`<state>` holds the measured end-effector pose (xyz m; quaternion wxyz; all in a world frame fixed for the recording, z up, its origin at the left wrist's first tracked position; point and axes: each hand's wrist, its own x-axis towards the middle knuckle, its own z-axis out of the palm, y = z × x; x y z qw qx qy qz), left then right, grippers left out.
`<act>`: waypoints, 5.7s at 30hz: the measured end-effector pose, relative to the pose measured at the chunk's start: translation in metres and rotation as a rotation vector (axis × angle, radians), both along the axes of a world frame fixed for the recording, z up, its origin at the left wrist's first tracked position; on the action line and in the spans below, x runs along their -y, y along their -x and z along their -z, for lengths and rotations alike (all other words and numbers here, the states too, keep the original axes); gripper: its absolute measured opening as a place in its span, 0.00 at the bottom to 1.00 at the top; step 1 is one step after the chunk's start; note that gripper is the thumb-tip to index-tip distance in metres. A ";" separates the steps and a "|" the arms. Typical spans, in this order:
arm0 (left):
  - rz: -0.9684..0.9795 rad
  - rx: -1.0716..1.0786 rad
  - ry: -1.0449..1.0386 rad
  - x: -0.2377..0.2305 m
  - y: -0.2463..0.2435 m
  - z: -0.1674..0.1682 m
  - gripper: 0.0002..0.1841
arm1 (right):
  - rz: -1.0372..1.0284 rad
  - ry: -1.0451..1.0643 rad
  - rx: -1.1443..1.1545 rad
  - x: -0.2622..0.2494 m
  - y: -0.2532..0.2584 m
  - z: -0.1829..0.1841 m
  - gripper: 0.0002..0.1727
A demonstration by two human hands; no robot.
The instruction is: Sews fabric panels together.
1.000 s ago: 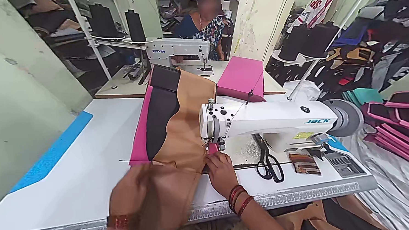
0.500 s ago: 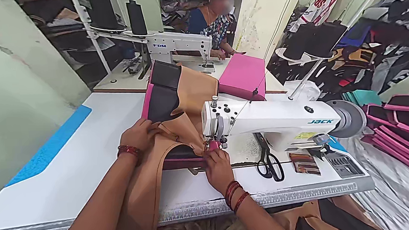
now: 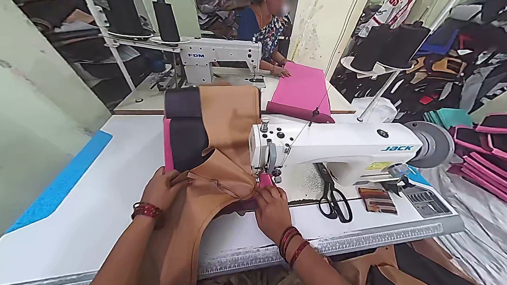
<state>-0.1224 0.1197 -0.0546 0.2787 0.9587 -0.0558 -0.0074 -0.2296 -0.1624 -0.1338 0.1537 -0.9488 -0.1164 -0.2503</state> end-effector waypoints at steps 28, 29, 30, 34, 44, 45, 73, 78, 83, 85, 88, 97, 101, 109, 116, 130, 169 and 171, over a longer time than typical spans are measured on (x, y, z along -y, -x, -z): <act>-0.211 -0.133 0.053 0.011 0.067 0.021 0.23 | 0.093 -0.100 -0.195 0.004 0.000 -0.008 0.23; -0.216 -0.120 0.055 0.012 0.069 0.022 0.23 | 0.101 -0.098 -0.217 0.004 0.000 -0.009 0.23; -0.219 -0.113 0.053 0.013 0.071 0.022 0.22 | 0.105 -0.098 -0.238 0.003 -0.001 -0.011 0.24; -0.239 -0.127 0.035 0.019 0.080 0.021 0.23 | 0.128 -0.095 -0.295 0.004 -0.002 -0.011 0.27; -0.196 -0.241 -0.085 0.041 0.133 0.016 0.25 | 0.171 -0.165 -0.428 0.009 -0.005 -0.017 0.28; -0.176 -0.266 -0.112 0.045 0.141 0.014 0.25 | 0.177 -0.174 -0.425 0.009 -0.005 -0.017 0.28; 0.293 0.289 0.001 -0.023 0.033 0.057 0.33 | -0.083 -0.309 -0.132 0.014 0.001 -0.007 0.25; 0.267 0.300 -0.010 -0.020 0.046 0.059 0.37 | -0.060 -0.212 -0.092 0.012 0.001 -0.003 0.21; 0.250 0.254 -0.010 -0.019 0.049 0.057 0.38 | -0.046 -0.170 -0.085 0.010 0.002 -0.004 0.20; 0.242 0.203 -0.010 -0.019 0.049 0.054 0.36 | -0.044 -0.165 -0.124 0.010 0.003 -0.004 0.21; 0.210 0.173 -0.002 -0.016 0.051 0.052 0.36 | -0.022 -0.131 -0.110 0.009 0.003 -0.004 0.21; 0.083 0.188 -0.037 0.006 0.088 0.052 0.36 | 0.041 -0.159 -0.152 0.008 0.000 -0.004 0.22; 0.003 0.119 -0.053 0.021 0.105 0.050 0.31 | 0.094 -0.224 -0.279 0.010 0.000 -0.011 0.24; -0.067 0.148 -0.095 0.045 0.116 0.045 0.25 | 0.111 -0.196 -0.234 0.012 0.000 -0.017 0.23; -0.100 0.076 -0.152 0.057 0.106 0.041 0.23 | 0.081 -0.102 -0.286 0.023 -0.013 -0.014 0.24; -0.097 -0.029 -0.203 0.068 0.094 0.028 0.22 | 0.054 -0.193 -0.227 0.029 -0.014 -0.011 0.22; 0.489 0.128 -0.220 0.146 0.112 0.047 0.26 | 0.858 -0.081 -0.319 0.405 -0.022 -0.192 0.32; 0.483 0.161 -0.212 0.147 0.111 0.049 0.26 | 0.874 -0.117 -0.201 0.396 -0.011 -0.186 0.32</act>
